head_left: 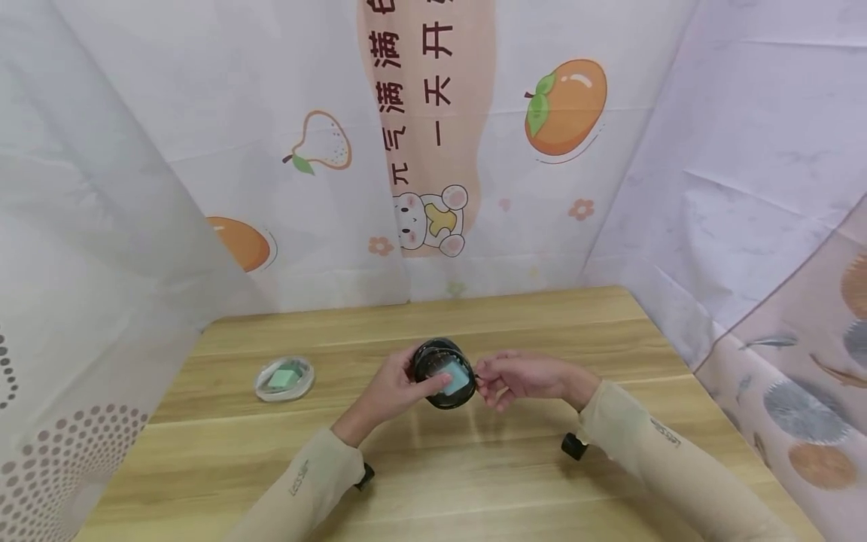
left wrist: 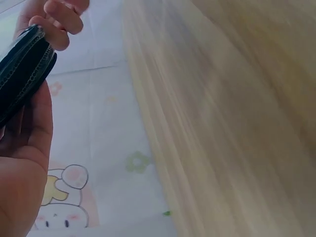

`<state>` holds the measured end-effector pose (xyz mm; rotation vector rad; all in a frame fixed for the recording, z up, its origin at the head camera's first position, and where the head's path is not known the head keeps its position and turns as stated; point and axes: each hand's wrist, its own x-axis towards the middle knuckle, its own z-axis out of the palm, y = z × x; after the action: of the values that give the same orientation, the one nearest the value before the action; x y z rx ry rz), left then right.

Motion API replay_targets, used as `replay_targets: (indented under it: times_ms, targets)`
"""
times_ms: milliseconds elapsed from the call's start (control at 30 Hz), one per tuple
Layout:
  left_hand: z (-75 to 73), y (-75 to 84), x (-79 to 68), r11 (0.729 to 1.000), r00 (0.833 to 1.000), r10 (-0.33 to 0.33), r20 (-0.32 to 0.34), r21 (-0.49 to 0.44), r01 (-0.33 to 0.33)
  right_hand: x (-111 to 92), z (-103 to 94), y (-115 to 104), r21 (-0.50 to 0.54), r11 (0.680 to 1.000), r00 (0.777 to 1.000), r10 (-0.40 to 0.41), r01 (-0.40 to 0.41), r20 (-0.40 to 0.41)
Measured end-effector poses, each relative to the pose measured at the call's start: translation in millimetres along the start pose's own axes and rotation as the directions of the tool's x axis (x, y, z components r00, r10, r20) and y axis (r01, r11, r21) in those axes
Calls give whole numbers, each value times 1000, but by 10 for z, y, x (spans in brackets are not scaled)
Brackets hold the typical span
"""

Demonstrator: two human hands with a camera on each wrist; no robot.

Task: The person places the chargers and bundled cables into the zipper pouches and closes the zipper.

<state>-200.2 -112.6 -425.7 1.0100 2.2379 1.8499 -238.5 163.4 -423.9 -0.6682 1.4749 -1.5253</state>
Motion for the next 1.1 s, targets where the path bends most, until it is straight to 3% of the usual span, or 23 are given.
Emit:
replay_targets:
  times_ms: [333, 733, 1100]
  targets:
    - [-42, 31, -54, 995, 999, -37, 3, 95, 37, 73, 37, 37, -41, 998, 996, 51, -54, -80]
    - [-58, 5, -19, 996, 999, -51, 1, 71, 51, 45, 52, 31, -35, 999, 998, 31, -33, -62]
    - [-54, 12, -35, 989, 991, -130, -32, 70, 132, -16, 111, 4, -21, 1000, 993, 0, -3, -122]
